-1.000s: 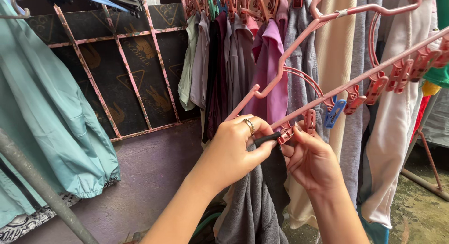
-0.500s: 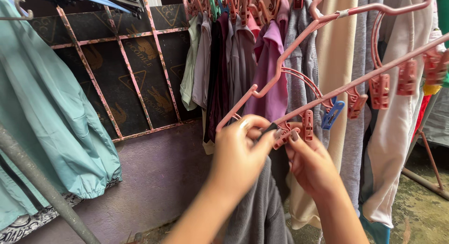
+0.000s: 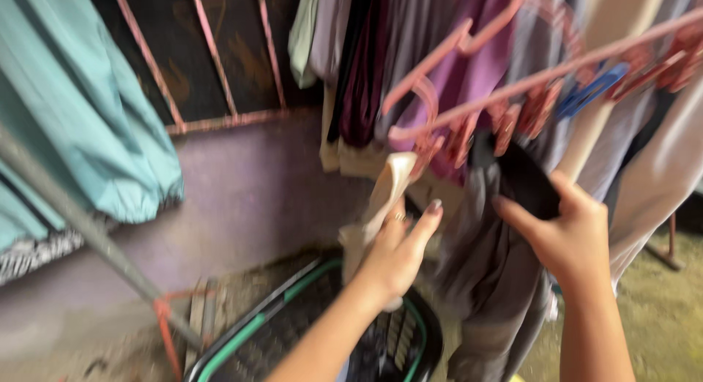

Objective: The person takes various garments from a laundry basket and hangs them on a drying rack using clothespins and hangers. They handle items such as underwear, socks, and a top, securing them to the rack.

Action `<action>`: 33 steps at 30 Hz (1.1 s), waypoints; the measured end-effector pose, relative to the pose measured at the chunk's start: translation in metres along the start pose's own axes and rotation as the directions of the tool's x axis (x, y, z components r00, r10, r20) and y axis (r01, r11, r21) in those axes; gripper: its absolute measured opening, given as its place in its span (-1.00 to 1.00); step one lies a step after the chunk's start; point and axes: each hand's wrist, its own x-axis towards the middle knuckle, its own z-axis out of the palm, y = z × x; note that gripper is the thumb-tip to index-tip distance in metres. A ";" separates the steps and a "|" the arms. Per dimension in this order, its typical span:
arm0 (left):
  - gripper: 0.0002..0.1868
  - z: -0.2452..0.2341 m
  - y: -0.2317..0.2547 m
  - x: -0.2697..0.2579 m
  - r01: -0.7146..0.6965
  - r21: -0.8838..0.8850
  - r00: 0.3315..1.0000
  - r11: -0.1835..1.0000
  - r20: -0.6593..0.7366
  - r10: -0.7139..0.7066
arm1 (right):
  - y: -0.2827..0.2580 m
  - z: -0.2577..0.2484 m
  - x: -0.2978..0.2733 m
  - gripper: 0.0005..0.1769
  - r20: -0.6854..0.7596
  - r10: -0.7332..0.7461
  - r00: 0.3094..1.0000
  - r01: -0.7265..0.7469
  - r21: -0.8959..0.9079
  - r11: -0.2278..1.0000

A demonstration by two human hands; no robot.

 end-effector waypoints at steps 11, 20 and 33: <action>-0.66 -0.083 -0.306 -0.084 0.624 0.157 0.691 0.766 0.348 -0.634 | 0.025 0.090 -0.145 -0.32 -0.113 -0.561 0.820 0.474 -0.414 0.777; -0.80 -0.050 -0.508 -0.232 0.520 0.799 0.691 0.303 -0.185 -0.699 | 0.046 0.181 -0.249 -0.70 0.541 0.294 0.788 -0.170 -0.268 0.948; -0.80 -0.091 -0.499 -0.159 0.604 0.189 0.790 0.774 -0.274 -0.549 | 0.063 0.190 -0.251 -0.86 0.515 0.249 0.820 -0.048 -0.372 0.927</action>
